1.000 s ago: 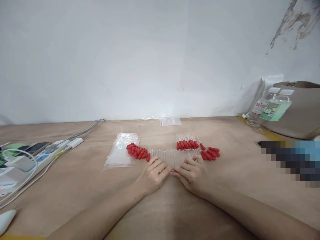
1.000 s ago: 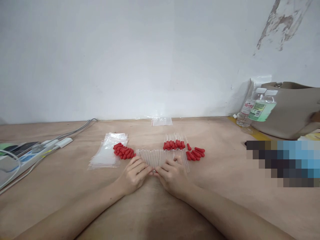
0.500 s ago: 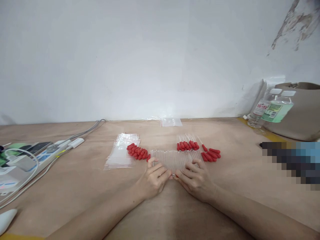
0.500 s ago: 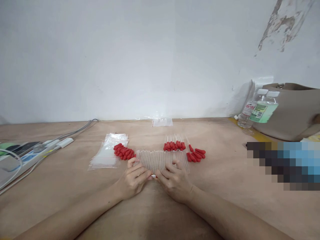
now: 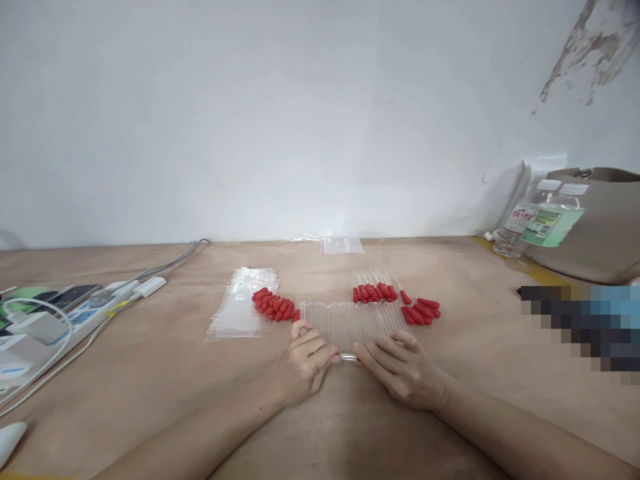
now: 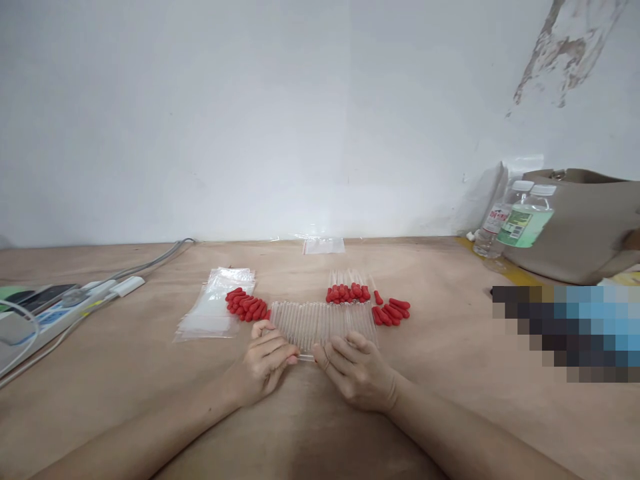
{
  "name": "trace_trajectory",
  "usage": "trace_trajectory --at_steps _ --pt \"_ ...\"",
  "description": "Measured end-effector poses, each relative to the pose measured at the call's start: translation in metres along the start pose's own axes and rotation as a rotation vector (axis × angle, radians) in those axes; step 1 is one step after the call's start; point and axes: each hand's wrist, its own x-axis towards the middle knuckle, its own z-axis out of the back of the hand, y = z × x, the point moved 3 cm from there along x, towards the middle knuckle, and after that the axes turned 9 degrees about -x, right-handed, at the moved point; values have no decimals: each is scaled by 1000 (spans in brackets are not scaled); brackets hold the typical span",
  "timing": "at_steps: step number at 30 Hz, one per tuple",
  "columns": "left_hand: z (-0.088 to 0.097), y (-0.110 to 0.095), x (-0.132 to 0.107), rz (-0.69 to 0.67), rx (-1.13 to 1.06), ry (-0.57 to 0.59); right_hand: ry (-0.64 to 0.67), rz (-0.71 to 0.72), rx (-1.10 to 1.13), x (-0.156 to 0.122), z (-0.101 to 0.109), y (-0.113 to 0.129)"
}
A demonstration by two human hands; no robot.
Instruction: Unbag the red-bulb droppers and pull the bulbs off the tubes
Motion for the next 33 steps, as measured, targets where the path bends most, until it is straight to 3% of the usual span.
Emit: trace_trajectory --at_steps 3,8,14,18,25,33 --pt "4 13 -4 62 3 -66 -5 -141 -29 -2 3 -17" --pt "13 45 -12 225 20 -211 87 -602 165 -12 -5 -77" --pt "12 57 -11 199 79 -222 431 -1056 291 -45 -13 -146" --pt "7 55 -11 149 101 -205 516 -1289 472 -65 -11 -167" --pt "2 45 -10 160 44 -105 682 -1281 706 -71 -15 -163" --pt "10 35 -5 203 57 0 820 -1209 674 -66 -17 -155"
